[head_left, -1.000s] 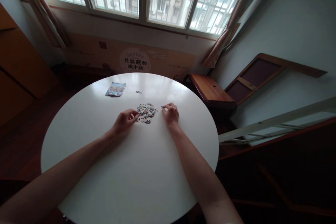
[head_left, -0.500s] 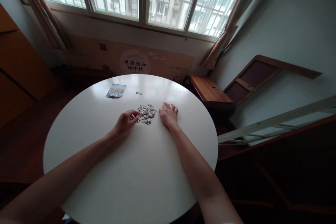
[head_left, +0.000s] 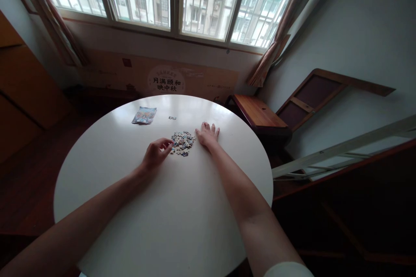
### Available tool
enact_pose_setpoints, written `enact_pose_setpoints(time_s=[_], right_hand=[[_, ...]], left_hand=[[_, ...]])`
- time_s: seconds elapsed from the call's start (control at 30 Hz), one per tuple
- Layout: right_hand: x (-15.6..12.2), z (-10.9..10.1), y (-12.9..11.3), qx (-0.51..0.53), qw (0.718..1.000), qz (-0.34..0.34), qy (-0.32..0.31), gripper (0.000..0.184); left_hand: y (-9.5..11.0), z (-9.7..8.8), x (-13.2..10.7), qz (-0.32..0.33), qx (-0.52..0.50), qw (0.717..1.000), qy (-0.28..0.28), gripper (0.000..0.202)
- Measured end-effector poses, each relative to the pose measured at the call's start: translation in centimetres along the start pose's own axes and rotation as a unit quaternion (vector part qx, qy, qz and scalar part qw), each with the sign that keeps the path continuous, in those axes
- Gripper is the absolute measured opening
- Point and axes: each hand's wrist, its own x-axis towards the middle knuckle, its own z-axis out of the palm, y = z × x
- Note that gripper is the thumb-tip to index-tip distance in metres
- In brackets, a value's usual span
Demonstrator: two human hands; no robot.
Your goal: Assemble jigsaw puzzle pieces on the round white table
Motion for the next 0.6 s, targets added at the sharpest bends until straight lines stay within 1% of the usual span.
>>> enact_pose_setpoints(time_s=[0.13, 0.27, 0.4, 0.6], right_hand=[[1.9, -0.1, -0.3, -0.001, 1.0, 0.011, 0.016, 0.067], [3.0, -0.4, -0.4, 0.0, 1.0, 0.016, 0.02, 0.066], [3.5, -0.5, -0.3, 0.006, 1.0, 0.015, 0.022, 0.065], [3.6, -0.5, -0.3, 0.015, 0.999, 0.02, 0.032, 0.063]], left_hand=[[0.0, 0.0, -0.2, -0.028, -0.023, 0.999, 0.011, 0.023], [-0.1, 0.1, -0.3, -0.048, -0.065, 0.997, 0.008, 0.025], [-0.1, 0.1, -0.3, -0.058, -0.084, 0.995, 0.012, 0.026], [-0.1, 0.2, -0.3, -0.052, -0.081, 0.995, 0.017, 0.025]])
